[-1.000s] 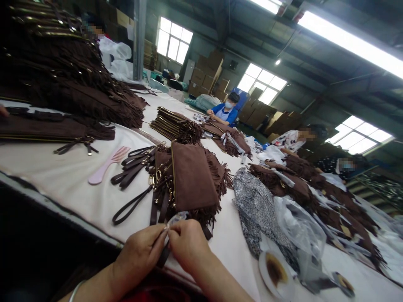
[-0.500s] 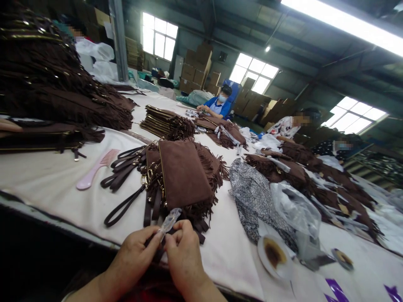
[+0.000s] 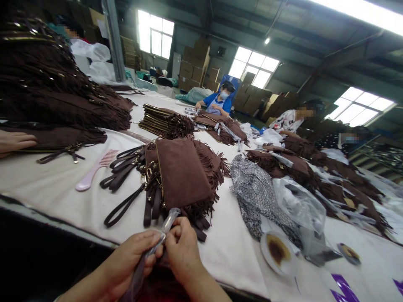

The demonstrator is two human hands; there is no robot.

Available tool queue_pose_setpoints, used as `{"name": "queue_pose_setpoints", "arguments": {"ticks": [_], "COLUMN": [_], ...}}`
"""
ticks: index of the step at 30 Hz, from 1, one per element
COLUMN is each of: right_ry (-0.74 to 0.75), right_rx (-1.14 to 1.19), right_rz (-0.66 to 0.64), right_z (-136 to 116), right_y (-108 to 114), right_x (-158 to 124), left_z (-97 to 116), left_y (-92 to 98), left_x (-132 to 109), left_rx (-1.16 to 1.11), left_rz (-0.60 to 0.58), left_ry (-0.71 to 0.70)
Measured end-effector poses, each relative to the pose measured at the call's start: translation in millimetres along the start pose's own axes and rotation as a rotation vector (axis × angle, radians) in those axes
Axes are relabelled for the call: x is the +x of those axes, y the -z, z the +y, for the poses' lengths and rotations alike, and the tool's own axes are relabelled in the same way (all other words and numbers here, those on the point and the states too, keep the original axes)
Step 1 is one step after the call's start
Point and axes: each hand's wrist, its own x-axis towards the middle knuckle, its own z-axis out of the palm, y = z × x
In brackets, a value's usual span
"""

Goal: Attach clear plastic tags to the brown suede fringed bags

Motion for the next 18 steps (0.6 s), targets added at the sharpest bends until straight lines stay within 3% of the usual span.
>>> {"name": "queue_pose_setpoints", "arguments": {"ticks": [4,6,12,15,18], "right_ry": [-0.048,-0.099,-0.215,-0.236,-0.296], "right_rx": [0.081,0.112,0.169,0.493,0.822], "right_rz": [-0.140,-0.195,-0.184,-0.337,-0.411], "right_z": [9,11,4,2,4], "right_y": [1,-1,-3,-1,-3], "right_x": [10,15,14,3,-5], "left_z": [-4,-7,-11,-11,-11], "left_y": [-1.0,-2.4,-5.5,-4.9,-4.8], "left_x": [-1,-2,-7,-8,-7], "left_rx": [-0.100,-0.046,0.537,0.654,0.618], "left_rz": [0.053,0.075,0.190,0.235,0.211], "left_ry": [0.151,0.147,-0.201,-0.335,-0.325]}}
